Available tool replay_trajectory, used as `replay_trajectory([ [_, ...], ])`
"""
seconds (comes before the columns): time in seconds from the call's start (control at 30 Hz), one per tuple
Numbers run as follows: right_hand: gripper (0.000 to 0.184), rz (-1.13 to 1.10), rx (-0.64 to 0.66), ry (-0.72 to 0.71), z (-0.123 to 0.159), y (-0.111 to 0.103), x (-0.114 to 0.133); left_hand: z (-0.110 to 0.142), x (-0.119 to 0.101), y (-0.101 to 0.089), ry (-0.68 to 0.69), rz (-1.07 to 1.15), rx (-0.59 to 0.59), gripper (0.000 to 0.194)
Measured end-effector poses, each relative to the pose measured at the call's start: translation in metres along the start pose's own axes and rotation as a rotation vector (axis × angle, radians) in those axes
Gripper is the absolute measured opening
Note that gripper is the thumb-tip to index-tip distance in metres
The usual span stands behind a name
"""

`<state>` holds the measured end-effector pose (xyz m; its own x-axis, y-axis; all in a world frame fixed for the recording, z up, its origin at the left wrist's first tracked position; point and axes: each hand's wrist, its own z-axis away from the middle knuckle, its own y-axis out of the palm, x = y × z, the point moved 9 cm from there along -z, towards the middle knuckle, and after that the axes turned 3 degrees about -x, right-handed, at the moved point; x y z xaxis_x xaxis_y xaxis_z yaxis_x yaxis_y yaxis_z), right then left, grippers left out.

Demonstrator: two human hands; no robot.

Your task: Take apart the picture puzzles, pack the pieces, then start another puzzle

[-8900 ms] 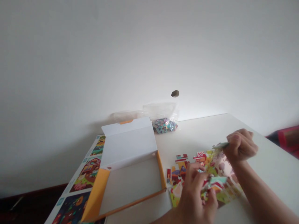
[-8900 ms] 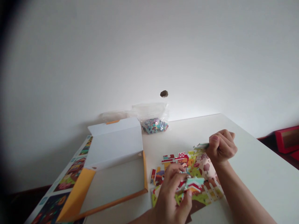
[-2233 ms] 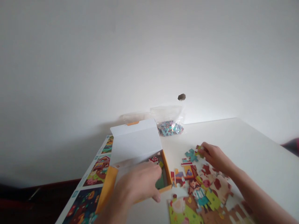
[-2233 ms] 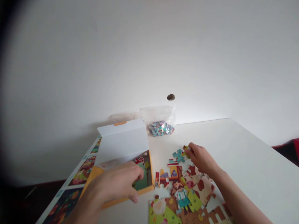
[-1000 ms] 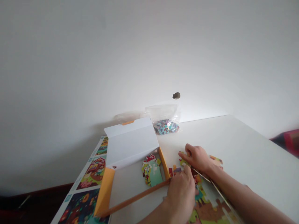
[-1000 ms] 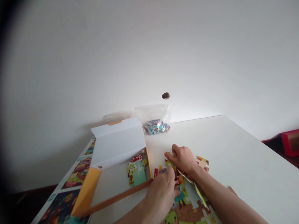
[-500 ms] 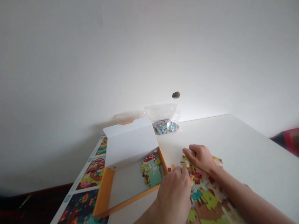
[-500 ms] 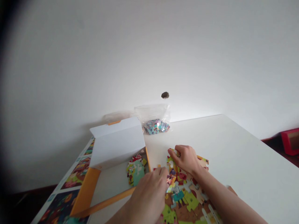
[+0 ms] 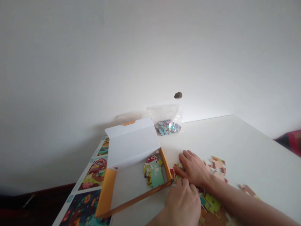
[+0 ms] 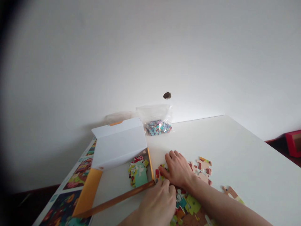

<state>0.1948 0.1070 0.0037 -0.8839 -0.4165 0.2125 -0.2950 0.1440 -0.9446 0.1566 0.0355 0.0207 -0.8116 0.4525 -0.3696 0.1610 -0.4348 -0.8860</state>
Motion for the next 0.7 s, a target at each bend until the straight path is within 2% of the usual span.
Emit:
replay_trajectory([
  [0.23, 0.044, -0.002, 0.017, 0.056, 0.001, -0.003, -0.01, -0.001, -0.002, 0.009, -0.091, 0.007, 0.13, 0.038],
  [0.37, 0.049, -0.173, -0.08, 0.184, -0.002, -0.015, -0.034, -0.001, 0.002, 0.009, -0.086, -0.029, 0.069, 0.032],
  [0.47, 0.053, -0.449, -0.175, 0.347, 0.0, -0.023, -0.061, 0.002, -0.002, 0.001, -0.02, -0.062, 0.018, 0.03],
  [0.57, 0.054, -0.866, -0.276, 0.53, 0.007, -0.017, -0.088, 0.007, -0.007, -0.002, 0.051, -0.116, 0.113, 0.038],
  [0.63, 0.055, -1.125, -0.339, 0.58, 0.009, -0.01, -0.099, 0.009, -0.008, -0.004, 0.073, -0.106, 0.17, 0.046],
  [0.7, 0.055, -1.329, -0.37, 0.567, 0.007, -0.005, -0.104, 0.01, -0.008, -0.006, 0.091, -0.051, 0.202, 0.048],
])
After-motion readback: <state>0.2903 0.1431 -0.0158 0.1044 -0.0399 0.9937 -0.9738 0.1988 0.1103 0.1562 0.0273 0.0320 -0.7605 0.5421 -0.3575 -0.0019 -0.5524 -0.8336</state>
